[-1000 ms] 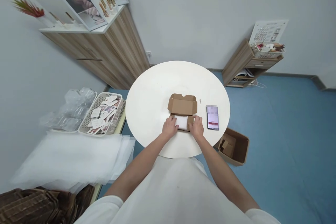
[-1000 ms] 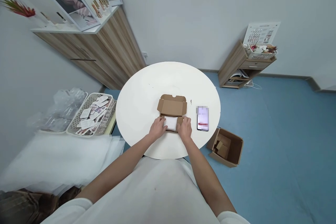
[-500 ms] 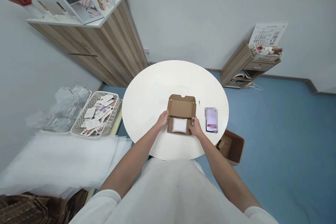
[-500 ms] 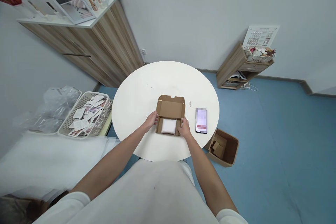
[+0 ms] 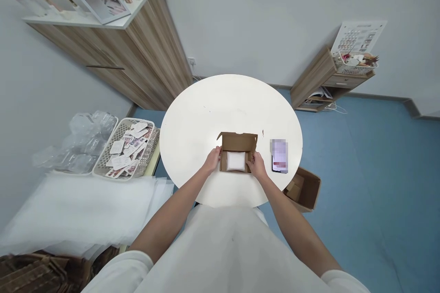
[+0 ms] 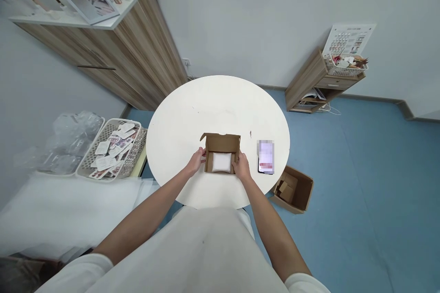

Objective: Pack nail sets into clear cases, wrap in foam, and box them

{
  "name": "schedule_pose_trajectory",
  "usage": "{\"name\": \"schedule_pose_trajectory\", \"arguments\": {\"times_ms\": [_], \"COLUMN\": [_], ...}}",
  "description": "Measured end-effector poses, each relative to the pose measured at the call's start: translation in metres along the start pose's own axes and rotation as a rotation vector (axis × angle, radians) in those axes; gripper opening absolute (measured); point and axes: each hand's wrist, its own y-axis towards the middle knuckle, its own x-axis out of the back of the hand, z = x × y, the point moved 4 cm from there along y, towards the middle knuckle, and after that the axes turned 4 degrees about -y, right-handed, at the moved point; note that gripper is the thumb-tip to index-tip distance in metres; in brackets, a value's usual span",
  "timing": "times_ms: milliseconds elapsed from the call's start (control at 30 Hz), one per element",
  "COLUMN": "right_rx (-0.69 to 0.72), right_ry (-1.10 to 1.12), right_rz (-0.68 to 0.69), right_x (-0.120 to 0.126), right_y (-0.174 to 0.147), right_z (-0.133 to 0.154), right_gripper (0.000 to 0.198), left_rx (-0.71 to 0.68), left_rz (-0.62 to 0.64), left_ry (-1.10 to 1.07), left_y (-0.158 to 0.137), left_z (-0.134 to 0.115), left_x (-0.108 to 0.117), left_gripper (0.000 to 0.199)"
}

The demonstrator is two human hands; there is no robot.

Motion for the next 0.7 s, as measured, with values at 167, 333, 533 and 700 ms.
{"name": "schedule_pose_trajectory", "arguments": {"times_ms": [167,333,533,700], "right_rx": [0.061,0.092,0.099,0.128], "right_ry": [-0.1,-0.168,-0.199,-0.115], "right_rz": [-0.005,0.009,0.014,0.076], "right_x": [0.002,0.001,-0.001,0.006], "right_y": [-0.004,-0.008,-0.011,-0.012], "right_z": [0.002,0.002,0.002,0.005], "right_gripper": [0.026,0.029,0.028,0.021], "left_rx": [0.103,0.264,0.352,0.401], "left_rz": [-0.012,0.052,0.172,0.027], "left_ry": [0.061,-0.032,-0.209,-0.085], "left_y": [-0.001,-0.001,-0.004,-0.004], "left_z": [0.002,0.003,0.003,0.004], "left_x": [0.007,0.012,0.017,0.02], "left_gripper": [0.071,0.074,0.086,0.061]}}
